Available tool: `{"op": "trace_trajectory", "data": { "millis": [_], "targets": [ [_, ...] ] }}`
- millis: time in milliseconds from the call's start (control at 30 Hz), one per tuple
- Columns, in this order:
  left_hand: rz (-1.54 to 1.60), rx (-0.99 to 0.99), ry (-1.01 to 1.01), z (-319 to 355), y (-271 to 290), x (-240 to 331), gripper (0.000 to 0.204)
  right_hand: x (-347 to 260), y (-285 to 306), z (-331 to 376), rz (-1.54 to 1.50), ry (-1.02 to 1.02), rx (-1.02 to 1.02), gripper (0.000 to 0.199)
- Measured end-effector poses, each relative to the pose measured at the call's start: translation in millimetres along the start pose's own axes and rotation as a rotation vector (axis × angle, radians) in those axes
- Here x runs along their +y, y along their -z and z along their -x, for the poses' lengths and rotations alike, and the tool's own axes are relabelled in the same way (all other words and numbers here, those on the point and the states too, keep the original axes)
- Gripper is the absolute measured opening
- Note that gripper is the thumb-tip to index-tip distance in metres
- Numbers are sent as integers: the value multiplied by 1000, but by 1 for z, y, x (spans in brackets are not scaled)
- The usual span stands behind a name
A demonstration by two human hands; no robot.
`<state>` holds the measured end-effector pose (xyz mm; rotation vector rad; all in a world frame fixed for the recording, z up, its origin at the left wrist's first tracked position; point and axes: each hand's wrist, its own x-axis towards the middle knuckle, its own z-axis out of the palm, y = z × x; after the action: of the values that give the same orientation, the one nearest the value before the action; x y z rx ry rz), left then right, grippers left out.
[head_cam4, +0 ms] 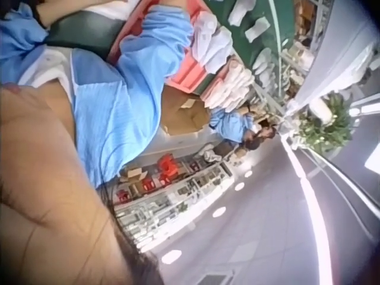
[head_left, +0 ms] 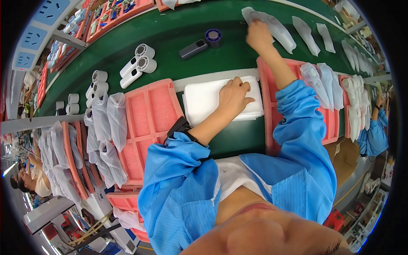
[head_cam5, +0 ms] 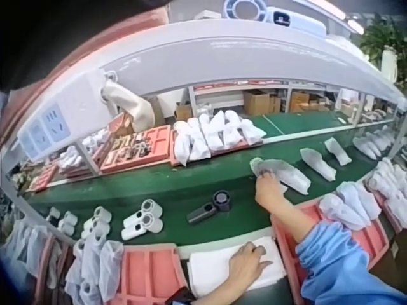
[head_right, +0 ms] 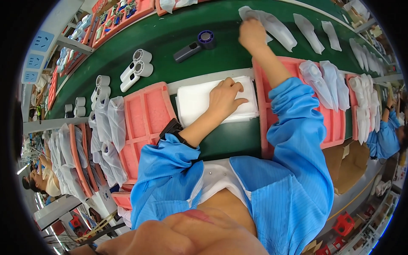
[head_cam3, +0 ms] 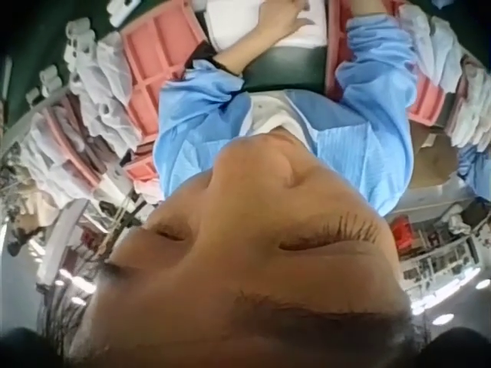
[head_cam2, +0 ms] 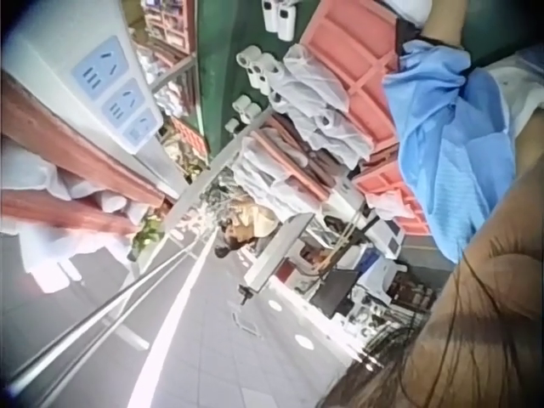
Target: Assembling and packaging small white plastic components and placing them into pink trays at an assembly station.
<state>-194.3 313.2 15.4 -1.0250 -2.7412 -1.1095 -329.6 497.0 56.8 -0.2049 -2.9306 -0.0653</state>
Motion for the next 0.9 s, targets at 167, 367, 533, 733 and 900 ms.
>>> {"op": "trace_trajectory", "data": {
  "millis": [167,367,533,733,900],
  "targets": [
    [13,-6,-73,-5,-13,16,16,-23,-50,-15,-795,211,35,63],
    [299,-30,144,-10,1,4,10,-30,22,4,-1161,111,-246,66],
    [725,91,199,-26,38,2,8,51,129,69,-1110,67,90,59],
    [1007,200,357,-24,81,14,11,51,137,112,-1073,179,112,55],
    [1278,426,287,-21,96,32,8,-17,111,111,-970,534,243,60]
  ]
}}
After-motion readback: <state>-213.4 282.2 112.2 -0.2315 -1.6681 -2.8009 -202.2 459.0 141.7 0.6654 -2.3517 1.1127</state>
